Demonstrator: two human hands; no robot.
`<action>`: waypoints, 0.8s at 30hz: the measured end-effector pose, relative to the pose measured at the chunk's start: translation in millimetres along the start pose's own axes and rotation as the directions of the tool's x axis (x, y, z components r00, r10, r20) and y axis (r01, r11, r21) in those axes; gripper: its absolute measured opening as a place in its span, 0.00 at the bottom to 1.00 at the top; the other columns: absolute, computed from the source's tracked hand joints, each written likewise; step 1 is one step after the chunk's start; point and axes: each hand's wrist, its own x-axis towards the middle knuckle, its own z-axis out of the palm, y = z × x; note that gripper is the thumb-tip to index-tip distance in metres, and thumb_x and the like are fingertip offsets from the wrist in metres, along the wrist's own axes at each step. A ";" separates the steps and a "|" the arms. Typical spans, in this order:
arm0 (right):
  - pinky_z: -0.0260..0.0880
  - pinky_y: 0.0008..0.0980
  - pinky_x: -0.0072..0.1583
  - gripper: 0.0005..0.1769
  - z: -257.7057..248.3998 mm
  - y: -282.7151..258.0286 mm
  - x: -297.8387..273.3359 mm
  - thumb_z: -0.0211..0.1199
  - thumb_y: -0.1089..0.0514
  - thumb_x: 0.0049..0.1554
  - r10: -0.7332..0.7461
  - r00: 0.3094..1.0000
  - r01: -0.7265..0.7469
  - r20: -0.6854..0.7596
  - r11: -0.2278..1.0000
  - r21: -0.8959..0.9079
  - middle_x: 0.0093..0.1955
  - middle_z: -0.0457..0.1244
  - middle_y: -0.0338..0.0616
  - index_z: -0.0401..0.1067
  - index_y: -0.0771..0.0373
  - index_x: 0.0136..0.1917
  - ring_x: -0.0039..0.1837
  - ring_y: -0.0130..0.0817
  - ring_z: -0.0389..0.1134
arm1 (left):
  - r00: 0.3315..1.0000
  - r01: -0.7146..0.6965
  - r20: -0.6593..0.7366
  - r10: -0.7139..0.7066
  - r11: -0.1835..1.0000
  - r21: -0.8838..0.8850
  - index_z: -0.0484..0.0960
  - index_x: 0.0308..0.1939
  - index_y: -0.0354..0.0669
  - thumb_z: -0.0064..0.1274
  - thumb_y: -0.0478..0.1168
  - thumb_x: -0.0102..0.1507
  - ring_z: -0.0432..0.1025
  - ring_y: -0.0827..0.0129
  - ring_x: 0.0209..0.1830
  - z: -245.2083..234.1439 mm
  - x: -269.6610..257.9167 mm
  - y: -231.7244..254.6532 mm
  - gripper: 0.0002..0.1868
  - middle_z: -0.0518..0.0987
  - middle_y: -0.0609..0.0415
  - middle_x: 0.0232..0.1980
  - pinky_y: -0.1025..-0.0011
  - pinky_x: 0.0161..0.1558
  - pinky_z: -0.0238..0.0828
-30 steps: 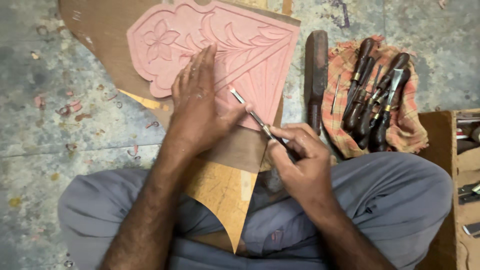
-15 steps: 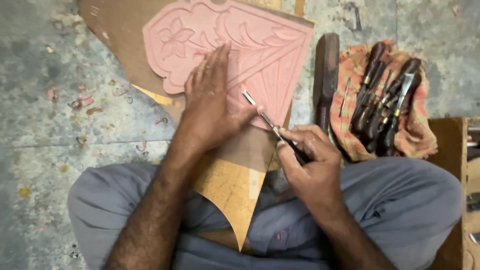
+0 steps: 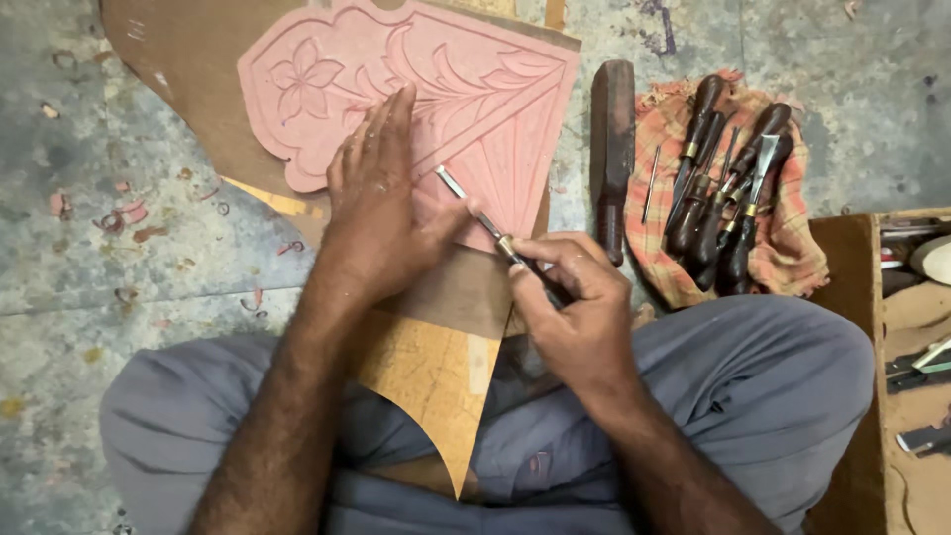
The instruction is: The person carves a floral design into a piece of wood using a small chisel and a wooden mallet.
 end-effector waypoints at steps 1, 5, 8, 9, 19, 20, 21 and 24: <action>0.63 0.18 0.42 0.11 -2.1 1.3 1.0 0.64 0.71 0.59 0.015 1.000 -0.014 -0.022 0.999 0.042 0.51 0.66 0.39 0.76 0.70 0.56 0.42 0.17 0.64 | 1.000 0.023 0.014 -0.022 1.000 -0.009 0.44 0.78 0.35 0.70 0.62 0.52 0.45 0.42 0.80 -3.2 0.9 0.7 0.66 0.53 0.34 0.80 0.43 0.74 0.33; 0.68 0.20 0.40 0.11 -17.1 9.0 1.2 0.63 0.71 0.60 0.097 0.991 -0.085 -0.088 0.988 0.129 0.48 0.68 0.42 0.75 0.70 0.57 0.39 0.20 0.69 | 0.995 0.066 -0.085 -0.061 0.996 0.055 0.48 0.77 0.36 0.72 0.62 0.51 0.51 0.43 0.76 1.9 1.0 6.1 0.65 0.59 0.35 0.76 0.44 0.72 0.41; 0.70 0.22 0.41 0.12 -24.1 14.1 0.0 0.63 0.71 0.60 0.086 0.991 -0.073 -0.100 0.988 0.136 0.49 0.69 0.43 0.74 0.71 0.58 0.40 0.22 0.70 | 0.977 0.060 -0.207 -0.042 0.995 0.082 0.57 0.76 0.38 0.71 0.53 0.56 0.59 0.45 0.72 8.9 5.3 3.9 0.53 0.68 0.38 0.71 0.45 0.70 0.49; 0.70 0.22 0.42 0.12 -25.6 14.7 0.3 0.63 0.71 0.60 0.069 0.993 -0.055 -0.094 0.988 0.143 0.51 0.69 0.44 0.74 0.71 0.58 0.40 0.22 0.70 | 0.967 0.035 -0.256 -0.011 0.996 0.086 0.61 0.75 0.38 0.70 0.49 0.58 0.62 0.46 0.70 8.4 6.3 1.3 0.47 0.72 0.40 0.68 0.46 0.68 0.53; 0.69 0.22 0.41 0.11 -31.7 7.3 4.1 0.63 0.72 0.60 0.070 0.989 -0.056 -0.127 0.993 0.105 0.50 0.69 0.44 0.75 0.72 0.57 0.41 0.23 0.71 | 0.903 -0.371 -0.213 0.372 0.927 0.048 0.85 0.46 0.41 0.59 0.30 0.62 0.76 0.58 0.51 8.7 -16.0 22.5 0.09 0.84 0.53 0.47 0.60 0.55 0.69; 0.69 0.22 0.40 0.11 -31.8 6.9 3.1 0.63 0.72 0.60 0.072 0.989 -0.059 -0.127 0.993 0.106 0.49 0.69 0.44 0.75 0.72 0.57 0.41 0.23 0.71 | 0.910 -0.340 -0.226 0.347 0.938 0.070 0.85 0.44 0.41 0.59 0.30 0.62 0.76 0.59 0.50 7.4 -15.1 22.9 0.07 0.84 0.53 0.46 0.59 0.55 0.69; 0.68 0.22 0.40 0.11 -32.2 6.8 1.9 0.63 0.72 0.60 0.075 0.989 -0.061 -0.127 0.992 0.107 0.49 0.69 0.44 0.75 0.72 0.57 0.41 0.23 0.71 | 0.916 -0.309 -0.239 0.322 0.947 0.091 0.85 0.42 0.41 0.60 0.30 0.62 0.76 0.59 0.49 5.4 -13.2 21.9 0.06 0.84 0.52 0.45 0.59 0.55 0.68; 0.69 0.22 0.41 0.11 -33.8 7.1 -0.2 0.63 0.73 0.59 0.039 0.991 -0.029 -0.124 0.996 0.083 0.51 0.68 0.44 0.75 0.72 0.57 0.42 0.24 0.71 | 0.911 -0.290 -0.263 0.317 0.947 0.135 0.85 0.39 0.42 0.60 0.31 0.61 0.76 0.61 0.48 2.5 -9.7 21.4 0.04 0.84 0.52 0.43 0.58 0.56 0.68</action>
